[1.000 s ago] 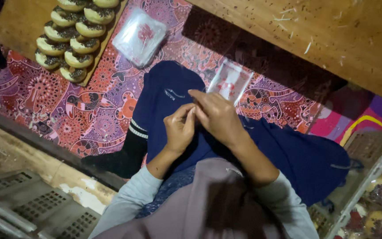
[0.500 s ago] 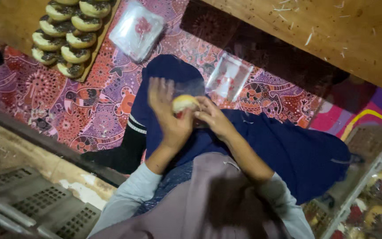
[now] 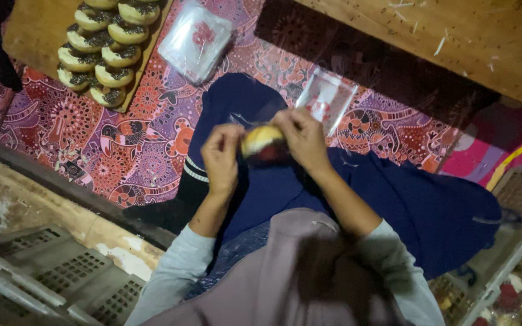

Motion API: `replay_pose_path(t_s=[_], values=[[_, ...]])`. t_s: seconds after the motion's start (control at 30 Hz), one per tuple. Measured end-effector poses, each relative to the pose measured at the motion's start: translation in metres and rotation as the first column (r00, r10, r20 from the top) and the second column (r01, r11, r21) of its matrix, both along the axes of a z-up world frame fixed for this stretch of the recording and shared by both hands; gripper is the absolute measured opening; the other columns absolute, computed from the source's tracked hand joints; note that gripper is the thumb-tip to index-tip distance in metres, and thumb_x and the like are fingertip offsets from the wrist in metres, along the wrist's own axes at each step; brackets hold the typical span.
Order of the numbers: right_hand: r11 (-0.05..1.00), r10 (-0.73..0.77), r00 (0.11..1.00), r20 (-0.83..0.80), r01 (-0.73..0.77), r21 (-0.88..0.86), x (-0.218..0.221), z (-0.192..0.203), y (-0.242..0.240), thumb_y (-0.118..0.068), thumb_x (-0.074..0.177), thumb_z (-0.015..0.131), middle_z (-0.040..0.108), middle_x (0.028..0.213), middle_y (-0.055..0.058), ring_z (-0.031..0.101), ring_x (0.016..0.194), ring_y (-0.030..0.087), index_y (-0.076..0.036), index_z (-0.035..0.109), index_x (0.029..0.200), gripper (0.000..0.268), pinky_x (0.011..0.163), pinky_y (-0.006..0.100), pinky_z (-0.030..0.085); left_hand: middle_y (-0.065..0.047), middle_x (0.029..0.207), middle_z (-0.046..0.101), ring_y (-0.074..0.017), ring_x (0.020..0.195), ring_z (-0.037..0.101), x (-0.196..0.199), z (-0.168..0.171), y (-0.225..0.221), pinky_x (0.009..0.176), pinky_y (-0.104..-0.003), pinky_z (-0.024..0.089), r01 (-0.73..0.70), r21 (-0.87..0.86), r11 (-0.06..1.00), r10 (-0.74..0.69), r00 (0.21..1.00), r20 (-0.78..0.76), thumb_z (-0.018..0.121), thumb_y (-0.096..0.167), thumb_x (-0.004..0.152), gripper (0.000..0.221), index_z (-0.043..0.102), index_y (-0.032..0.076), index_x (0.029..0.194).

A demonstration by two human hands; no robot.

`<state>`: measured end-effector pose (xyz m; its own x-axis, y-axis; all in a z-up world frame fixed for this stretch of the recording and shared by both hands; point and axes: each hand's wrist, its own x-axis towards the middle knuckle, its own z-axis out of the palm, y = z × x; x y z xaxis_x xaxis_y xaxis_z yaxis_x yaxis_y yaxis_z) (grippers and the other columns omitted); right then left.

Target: The person sits on the floor and repeatedly picks up doughnuts from a wooden board, places them into clear plastic bags, and sets the packaged items into a nearby crate. The process is repeated for multiple doughnuts throughout the clip.

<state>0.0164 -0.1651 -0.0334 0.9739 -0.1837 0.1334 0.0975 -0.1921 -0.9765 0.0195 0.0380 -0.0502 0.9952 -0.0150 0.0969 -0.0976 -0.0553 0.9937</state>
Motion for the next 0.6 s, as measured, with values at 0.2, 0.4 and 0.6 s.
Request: replay_pose_path(t_s=[0.2,0.4,0.6], values=[[0.973,-0.089,0.980,0.178,0.124,-0.196,-0.013,-0.009,0.005,-0.010,0.102,0.067,0.052,0.078,0.013,0.052,0.072,0.025,0.004,0.053,0.079,0.031,0.069,0.038,0.043,-0.001,0.083,0.049,-0.0099,0.068,0.043,-0.006,0.013,0.000,0.064,-0.022,0.037,-0.217,-0.247,0.944,0.222,0.975,-0.009,0.059,0.013,0.106,0.021,0.053,0.001,0.090],[0.994,-0.038,0.986,-0.161,0.021,-0.111,-0.044,-0.114,0.005,-0.011,0.094,0.067,0.065,0.081,0.007,0.065,0.074,0.019,-0.001,0.058,0.079,0.020,0.066,0.034,0.049,-0.012,0.091,0.063,-0.0222,0.083,0.062,-0.017,-0.006,0.007,0.075,-0.034,0.051,-0.021,0.373,0.927,-0.004,0.998,0.066,0.064,0.006,0.101,0.018,0.063,-0.004,0.087],[0.845,-0.190,0.860,-0.474,0.389,0.367,-0.030,-0.199,-0.087,-0.024,0.103,0.057,0.066,0.096,0.004,0.064,0.084,0.018,-0.009,0.054,0.134,0.035,0.074,0.033,0.054,-0.018,0.094,0.064,-0.0361,0.085,0.066,0.030,-0.068,-0.107,0.073,-0.041,0.053,0.289,0.397,0.871,-0.365,0.922,0.129,0.067,0.004,0.091,0.011,0.064,-0.004,0.100]])
